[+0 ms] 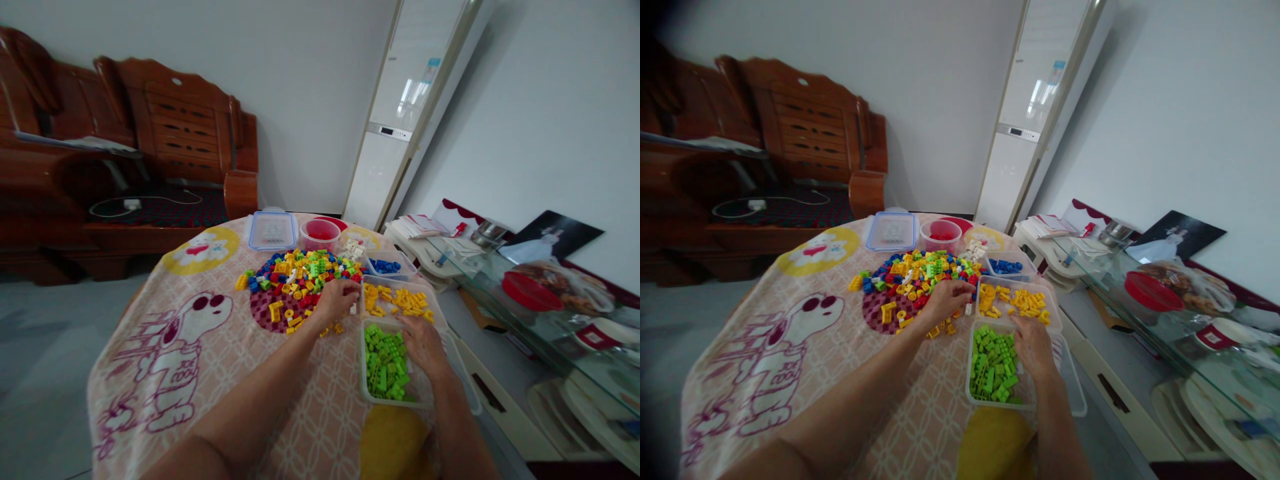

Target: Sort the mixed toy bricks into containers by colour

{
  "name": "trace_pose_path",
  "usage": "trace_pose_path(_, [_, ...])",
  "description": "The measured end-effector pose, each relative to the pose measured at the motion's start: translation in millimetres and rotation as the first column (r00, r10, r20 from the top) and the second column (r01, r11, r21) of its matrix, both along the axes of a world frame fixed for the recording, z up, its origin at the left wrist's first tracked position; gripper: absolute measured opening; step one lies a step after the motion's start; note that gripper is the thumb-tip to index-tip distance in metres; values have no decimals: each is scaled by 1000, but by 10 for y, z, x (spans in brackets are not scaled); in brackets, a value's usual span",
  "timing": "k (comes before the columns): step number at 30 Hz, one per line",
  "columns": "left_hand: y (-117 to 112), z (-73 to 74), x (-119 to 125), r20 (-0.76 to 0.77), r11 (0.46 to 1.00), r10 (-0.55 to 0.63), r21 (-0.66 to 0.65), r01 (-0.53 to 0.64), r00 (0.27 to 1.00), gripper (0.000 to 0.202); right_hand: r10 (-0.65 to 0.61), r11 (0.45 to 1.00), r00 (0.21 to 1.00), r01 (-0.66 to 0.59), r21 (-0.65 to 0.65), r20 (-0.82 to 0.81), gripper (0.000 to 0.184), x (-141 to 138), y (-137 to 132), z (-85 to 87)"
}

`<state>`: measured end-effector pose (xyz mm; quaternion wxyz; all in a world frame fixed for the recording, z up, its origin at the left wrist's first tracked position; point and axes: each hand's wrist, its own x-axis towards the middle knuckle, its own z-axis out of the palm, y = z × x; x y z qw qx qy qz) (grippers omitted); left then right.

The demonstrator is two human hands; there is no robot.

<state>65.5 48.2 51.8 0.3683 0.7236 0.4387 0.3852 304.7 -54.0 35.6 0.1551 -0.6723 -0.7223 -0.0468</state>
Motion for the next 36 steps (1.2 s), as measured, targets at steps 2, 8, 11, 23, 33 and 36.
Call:
trace_pose_path(2, [73,61,-152,-119,999,30,48,-25,992,25,-3,1000,1000,3,-7,-2,44,-8,0,10])
trace_pose_path(8, [166,89,-389,-492,990,-9,120,79,871,19,-15,1000,1000,15,-9,-10,44,-28,2,33])
trace_pose_path(11, [119,84,-351,-498,990,-87,53,130,863,20,-8,1000,1000,8,-8,5,44,-25,1,32])
trace_pose_path(23, [114,-18,-258,-636,985,28,148,86,771,32,-18,1000,1000,18,8,14,44,-24,4,14])
trace_pose_path(33, [78,-101,-197,-674,976,19,173,133,738,30,-20,1000,1000,20,2,-6,42,-21,8,23])
trace_pose_path(36, [77,-101,-193,-671,976,7,165,140,741,28,-15,1000,1000,15,-3,-7,42,-17,7,19])
